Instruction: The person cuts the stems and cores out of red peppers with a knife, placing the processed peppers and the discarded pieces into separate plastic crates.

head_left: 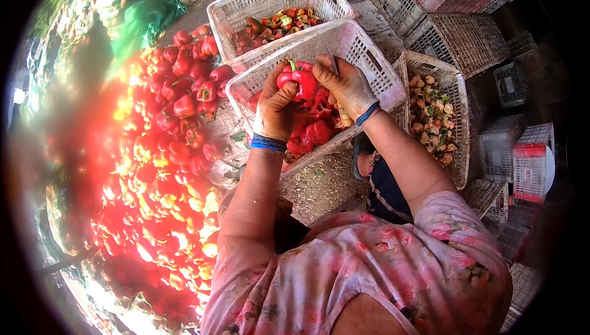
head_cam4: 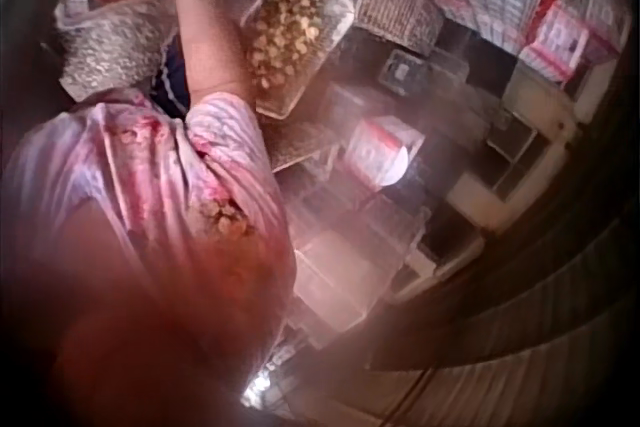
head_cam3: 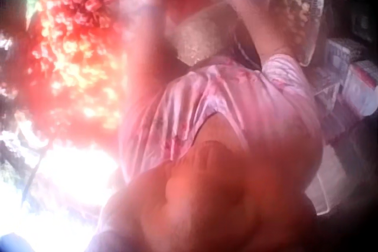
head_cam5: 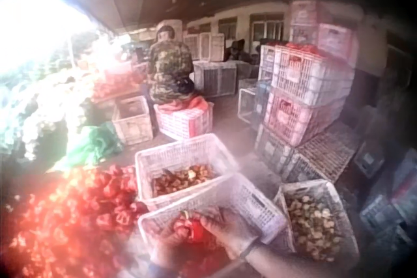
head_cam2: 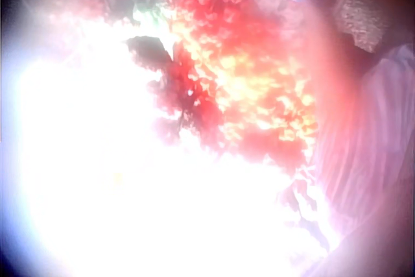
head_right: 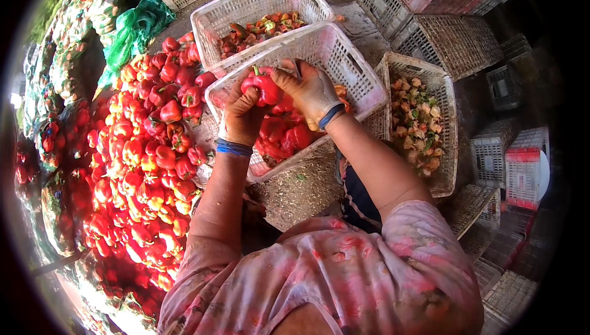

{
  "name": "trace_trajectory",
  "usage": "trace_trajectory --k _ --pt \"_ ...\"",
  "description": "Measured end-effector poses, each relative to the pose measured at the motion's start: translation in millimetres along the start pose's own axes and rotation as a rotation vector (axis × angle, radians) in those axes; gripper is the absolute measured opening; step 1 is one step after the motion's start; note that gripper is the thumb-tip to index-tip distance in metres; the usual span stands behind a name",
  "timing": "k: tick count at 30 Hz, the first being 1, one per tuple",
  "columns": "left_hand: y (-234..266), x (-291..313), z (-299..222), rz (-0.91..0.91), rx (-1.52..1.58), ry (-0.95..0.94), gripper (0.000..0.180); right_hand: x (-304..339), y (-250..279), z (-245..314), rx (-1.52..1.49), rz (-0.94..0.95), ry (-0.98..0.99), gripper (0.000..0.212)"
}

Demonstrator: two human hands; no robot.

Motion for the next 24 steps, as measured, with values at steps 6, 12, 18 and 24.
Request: trace_trajectory --k 6,12,18,24 --pt "1 -11 17 0.127 0.443 0.168 0.057 -19 -46 -19 0.285 0.149 0.144 0.066" --pt "17 -10 3 0.042 0.054 0.073 0.049 -12 -54 21 0.299 0.251 0.379 0.064" --pt "2 6 -1 -0.077 -0.131 0.120 0.041 -5 -56 -20 -0.459 0.326 -0.061 0.055" --pt "-13 13 -5 -0.094 -0.688 -0.006 0.053 0 -46 -26 -0.680 0.290 -0.330 0.044"
Point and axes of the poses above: each hand's wrist, its own x-axis away from the middle knuckle, its own y-axis out of the back of the hand, z = x × y, the point moved 8 cm from there along -x, towards the middle knuckle, and after that the axes turned 7 degrees about y, right-handed, at the moved point
